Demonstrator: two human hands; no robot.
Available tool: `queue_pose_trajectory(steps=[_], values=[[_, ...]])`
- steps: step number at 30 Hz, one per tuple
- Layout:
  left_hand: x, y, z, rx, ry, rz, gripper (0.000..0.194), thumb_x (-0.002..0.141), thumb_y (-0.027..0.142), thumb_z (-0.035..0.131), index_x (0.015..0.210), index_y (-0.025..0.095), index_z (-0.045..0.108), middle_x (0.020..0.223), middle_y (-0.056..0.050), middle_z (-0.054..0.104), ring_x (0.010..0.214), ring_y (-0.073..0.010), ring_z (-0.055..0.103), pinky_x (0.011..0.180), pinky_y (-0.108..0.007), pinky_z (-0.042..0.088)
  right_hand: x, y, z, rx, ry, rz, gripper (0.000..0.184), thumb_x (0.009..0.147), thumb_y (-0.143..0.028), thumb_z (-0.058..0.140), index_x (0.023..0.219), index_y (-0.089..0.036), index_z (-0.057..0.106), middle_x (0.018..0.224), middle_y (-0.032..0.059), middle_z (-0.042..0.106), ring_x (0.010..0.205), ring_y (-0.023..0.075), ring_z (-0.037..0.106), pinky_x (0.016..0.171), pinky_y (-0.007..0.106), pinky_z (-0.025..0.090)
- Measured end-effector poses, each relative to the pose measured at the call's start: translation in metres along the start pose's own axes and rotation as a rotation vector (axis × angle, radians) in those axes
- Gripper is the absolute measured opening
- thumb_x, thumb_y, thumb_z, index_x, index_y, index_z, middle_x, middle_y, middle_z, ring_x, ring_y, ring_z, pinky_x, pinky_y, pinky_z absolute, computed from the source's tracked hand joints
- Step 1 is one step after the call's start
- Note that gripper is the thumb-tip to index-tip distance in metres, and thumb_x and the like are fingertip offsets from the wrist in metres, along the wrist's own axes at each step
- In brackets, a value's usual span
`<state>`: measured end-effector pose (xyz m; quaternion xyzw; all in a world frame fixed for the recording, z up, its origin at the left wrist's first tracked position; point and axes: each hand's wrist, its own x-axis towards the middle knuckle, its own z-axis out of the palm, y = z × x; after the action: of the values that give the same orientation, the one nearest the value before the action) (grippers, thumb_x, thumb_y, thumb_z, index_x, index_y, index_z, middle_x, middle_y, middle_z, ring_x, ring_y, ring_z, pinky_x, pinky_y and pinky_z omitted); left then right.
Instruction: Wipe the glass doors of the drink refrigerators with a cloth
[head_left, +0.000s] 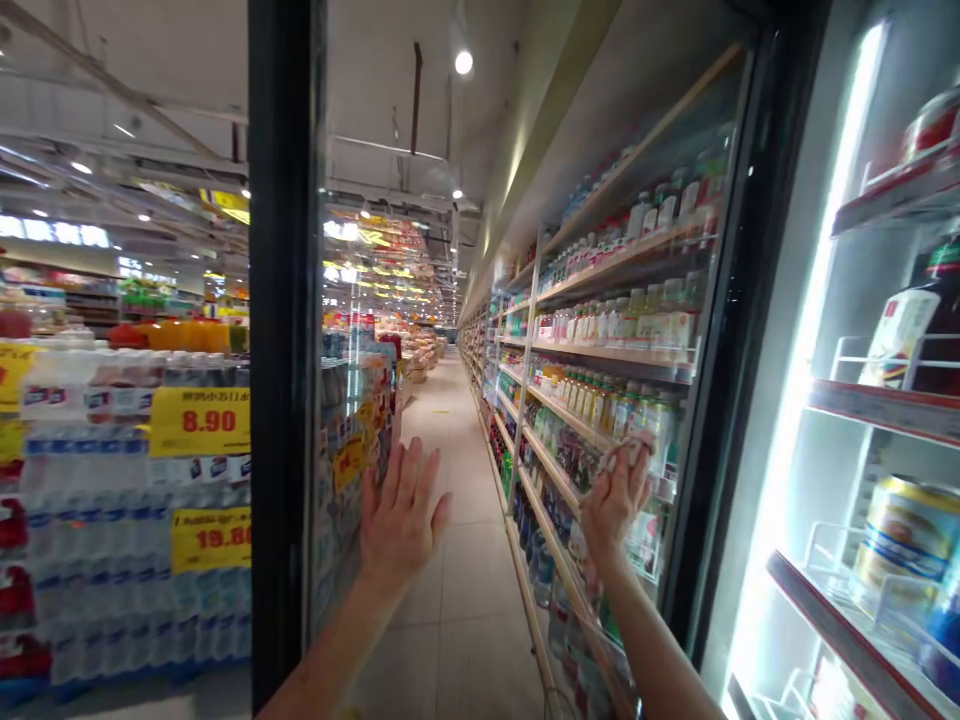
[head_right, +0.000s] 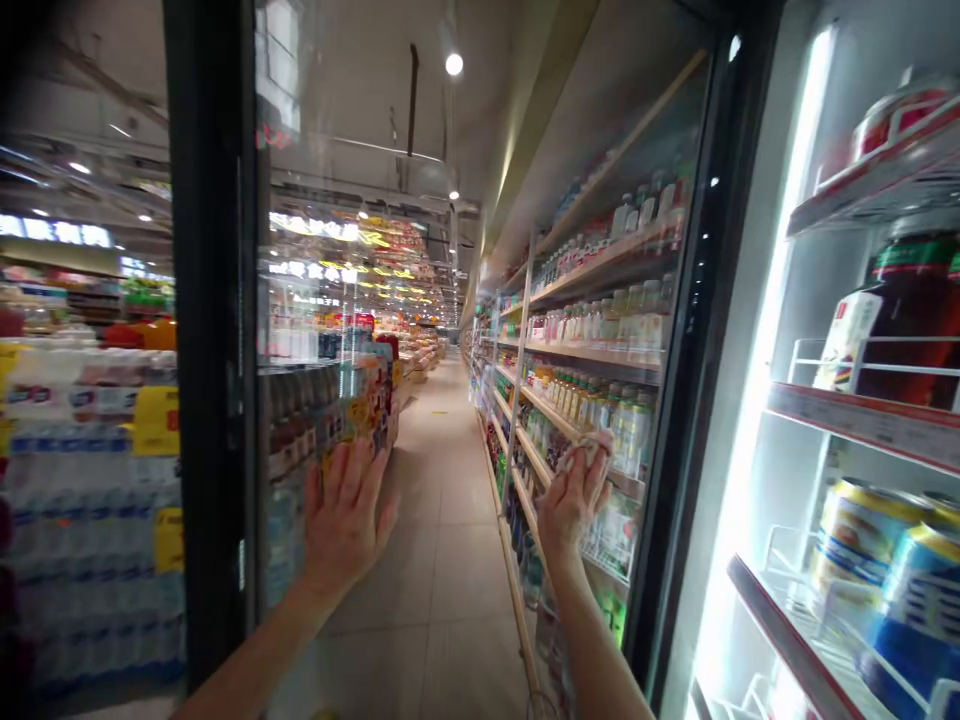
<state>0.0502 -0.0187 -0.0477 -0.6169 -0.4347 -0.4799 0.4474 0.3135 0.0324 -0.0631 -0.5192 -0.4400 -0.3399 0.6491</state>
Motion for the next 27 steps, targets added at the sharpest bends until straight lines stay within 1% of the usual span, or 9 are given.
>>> queue_pose_trajectory(steps=[2, 5, 8, 12, 14, 16, 19, 22, 27], values=[[-0.002, 0.003, -0.001, -0.005, 0.013, -0.017, 0.068, 0.080, 0.032, 0.053, 0.139, 0.022, 0.020, 0.140, -0.011, 0.033, 0.134, -0.0228, 0.021, 0.109, -0.047, 0.015, -0.015, -0.018, -0.001, 0.042, -0.031, -0.106, 0.049, 0.086, -0.021, 0.037, 0.135, -0.017, 0.034, 0.143, 0.0169, 0.029, 0.133, 0.0290, 0.024, 0.102, 0.057, 0.025], [0.000, 0.002, -0.002, 0.007, 0.013, -0.019, 0.067, 0.080, 0.032, 0.053, 0.139, 0.022, 0.020, 0.141, -0.010, 0.032, 0.134, -0.0223, 0.021, 0.109, -0.046, 0.015, -0.044, -0.054, -0.004, 0.137, -0.194, -0.428, 0.050, 0.083, -0.018, 0.041, 0.133, -0.023, 0.037, 0.141, 0.0109, 0.034, 0.134, 0.0279, 0.022, 0.106, 0.054, 0.023], [0.000, -0.001, -0.002, 0.013, -0.011, -0.010, 0.066, 0.081, 0.029, 0.052, 0.139, 0.022, 0.021, 0.141, -0.010, 0.030, 0.134, -0.0230, 0.021, 0.109, -0.047, 0.014, -0.051, -0.052, -0.006, 0.158, -0.270, -0.565, 0.050, 0.081, -0.018, 0.043, 0.130, -0.027, 0.041, 0.138, 0.0080, 0.040, 0.133, 0.0277, 0.026, 0.107, 0.056, 0.020], [-0.002, -0.002, -0.001, 0.000, -0.034, -0.008, 0.066, 0.081, 0.029, 0.051, 0.139, 0.022, 0.019, 0.141, -0.010, 0.030, 0.134, -0.0242, 0.020, 0.109, -0.048, 0.014, -0.020, -0.007, -0.004, 0.033, -0.061, -0.163, 0.050, 0.084, -0.022, 0.038, 0.134, -0.021, 0.035, 0.142, 0.0160, 0.032, 0.131, 0.0313, 0.028, 0.101, 0.062, 0.023], [-0.002, -0.001, -0.001, -0.007, -0.035, -0.014, 0.066, 0.081, 0.029, 0.051, 0.139, 0.022, 0.019, 0.141, -0.011, 0.031, 0.134, -0.0243, 0.021, 0.109, -0.048, 0.013, -0.011, -0.005, -0.002, 0.005, -0.011, -0.003, 0.049, 0.085, -0.023, 0.035, 0.135, -0.018, 0.034, 0.142, 0.0183, 0.029, 0.131, 0.0319, 0.028, 0.099, 0.062, 0.026], [-0.002, -0.001, 0.000, -0.015, -0.035, -0.021, 0.066, 0.081, 0.029, 0.051, 0.139, 0.022, 0.020, 0.140, -0.011, 0.031, 0.134, -0.0241, 0.021, 0.109, -0.047, 0.012, -0.019, -0.024, -0.001, 0.040, -0.039, -0.082, 0.049, 0.085, -0.021, 0.037, 0.134, -0.018, 0.035, 0.142, 0.0178, 0.030, 0.132, 0.0312, 0.027, 0.100, 0.059, 0.026], [-0.002, -0.002, 0.000, -0.006, -0.032, -0.016, 0.066, 0.081, 0.029, 0.051, 0.139, 0.021, 0.021, 0.140, -0.011, 0.032, 0.134, -0.0236, 0.019, 0.109, -0.047, 0.013, -0.041, -0.067, -0.001, 0.137, -0.194, -0.434, 0.048, 0.082, -0.019, 0.042, 0.130, -0.021, 0.041, 0.140, 0.0132, 0.036, 0.133, 0.0290, 0.025, 0.105, 0.055, 0.023], [-0.002, -0.003, 0.000, 0.019, -0.030, -0.002, 0.065, 0.081, 0.029, 0.051, 0.139, 0.020, 0.022, 0.140, -0.011, 0.033, 0.134, -0.0233, 0.019, 0.109, -0.047, 0.013, -0.031, -0.074, 0.001, 0.179, -0.220, -0.553, 0.045, 0.081, -0.020, 0.044, 0.126, -0.024, 0.046, 0.137, 0.0098, 0.041, 0.132, 0.0280, 0.028, 0.106, 0.055, 0.019], [-0.001, -0.002, -0.003, -0.002, -0.032, -0.011, 0.065, 0.081, 0.030, 0.051, 0.139, 0.021, 0.022, 0.139, -0.011, 0.035, 0.134, -0.0228, 0.020, 0.109, -0.046, 0.013, 0.057, -0.033, 0.014, 0.089, 0.029, -0.009, 0.049, 0.084, -0.025, 0.034, 0.132, -0.015, 0.038, 0.143, 0.0182, 0.028, 0.132, 0.0322, 0.027, 0.100, 0.060, 0.023]])
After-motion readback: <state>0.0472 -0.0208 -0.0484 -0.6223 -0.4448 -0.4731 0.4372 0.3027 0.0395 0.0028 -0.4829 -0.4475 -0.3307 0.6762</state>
